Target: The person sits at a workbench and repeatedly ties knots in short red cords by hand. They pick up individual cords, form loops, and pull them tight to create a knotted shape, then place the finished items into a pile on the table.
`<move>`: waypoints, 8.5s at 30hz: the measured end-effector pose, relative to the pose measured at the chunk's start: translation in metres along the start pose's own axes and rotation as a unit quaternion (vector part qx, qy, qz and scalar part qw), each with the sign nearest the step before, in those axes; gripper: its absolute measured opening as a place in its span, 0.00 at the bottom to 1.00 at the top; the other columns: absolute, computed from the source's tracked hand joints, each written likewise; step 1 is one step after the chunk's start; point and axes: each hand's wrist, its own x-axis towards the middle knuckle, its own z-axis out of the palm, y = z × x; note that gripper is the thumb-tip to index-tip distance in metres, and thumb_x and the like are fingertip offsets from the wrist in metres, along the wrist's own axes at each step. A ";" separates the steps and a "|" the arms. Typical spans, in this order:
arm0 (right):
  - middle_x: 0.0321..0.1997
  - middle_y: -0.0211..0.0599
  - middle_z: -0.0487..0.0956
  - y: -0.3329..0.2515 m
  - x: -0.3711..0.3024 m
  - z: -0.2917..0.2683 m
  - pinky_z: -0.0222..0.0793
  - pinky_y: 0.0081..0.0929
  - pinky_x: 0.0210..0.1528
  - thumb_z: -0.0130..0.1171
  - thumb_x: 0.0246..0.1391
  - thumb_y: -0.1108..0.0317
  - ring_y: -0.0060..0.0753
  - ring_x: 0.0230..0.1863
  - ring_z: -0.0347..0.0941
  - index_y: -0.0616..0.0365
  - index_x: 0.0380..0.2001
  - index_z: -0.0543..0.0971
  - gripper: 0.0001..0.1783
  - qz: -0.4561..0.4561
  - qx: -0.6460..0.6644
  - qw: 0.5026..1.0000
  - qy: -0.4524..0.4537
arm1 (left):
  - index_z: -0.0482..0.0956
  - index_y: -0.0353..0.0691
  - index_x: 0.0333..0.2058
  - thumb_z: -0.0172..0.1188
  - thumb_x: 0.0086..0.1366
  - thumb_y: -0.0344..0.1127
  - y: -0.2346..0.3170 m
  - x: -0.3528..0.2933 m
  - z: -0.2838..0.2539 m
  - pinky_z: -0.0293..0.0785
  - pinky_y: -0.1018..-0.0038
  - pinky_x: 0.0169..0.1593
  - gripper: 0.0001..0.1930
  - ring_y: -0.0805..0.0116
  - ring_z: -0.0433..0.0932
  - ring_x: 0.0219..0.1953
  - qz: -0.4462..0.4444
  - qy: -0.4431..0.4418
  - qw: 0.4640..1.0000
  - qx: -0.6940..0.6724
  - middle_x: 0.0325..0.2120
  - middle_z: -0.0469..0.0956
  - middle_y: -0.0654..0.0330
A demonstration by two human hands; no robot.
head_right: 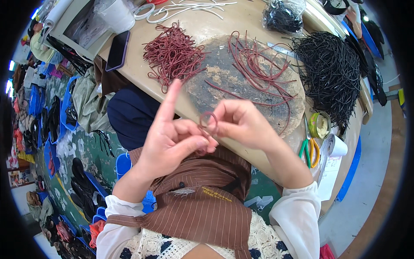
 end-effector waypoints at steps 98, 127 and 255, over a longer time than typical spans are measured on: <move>0.20 0.32 0.76 -0.074 0.009 0.009 0.66 0.16 0.26 0.57 0.44 0.74 0.18 0.22 0.71 0.65 0.26 0.76 0.05 0.022 -0.311 0.949 -0.051 | 0.76 0.30 0.31 0.58 0.55 0.29 0.021 0.035 -0.025 0.73 0.81 0.28 0.08 0.72 0.77 0.27 -0.289 -0.156 0.939 -0.102 0.26 0.77 0.54; 0.39 0.47 0.74 -0.001 -0.037 0.026 0.71 0.35 0.45 0.48 0.55 0.72 0.37 0.41 0.74 0.68 0.35 0.69 0.08 -0.122 0.232 0.958 0.112 | 0.76 0.30 0.27 0.60 0.53 0.30 0.023 0.050 -0.021 0.71 0.77 0.22 0.07 0.63 0.78 0.27 -0.321 -0.200 0.913 -0.151 0.23 0.77 0.48; 0.27 0.33 0.75 -0.043 -0.021 0.004 0.66 0.19 0.31 0.60 0.40 0.80 0.24 0.28 0.72 0.62 0.25 0.77 0.06 -0.180 -0.310 0.931 0.070 | 0.75 0.32 0.37 0.54 0.59 0.32 0.011 0.008 -0.005 0.76 0.74 0.36 0.10 0.70 0.77 0.30 -0.214 0.028 0.968 -0.126 0.28 0.77 0.56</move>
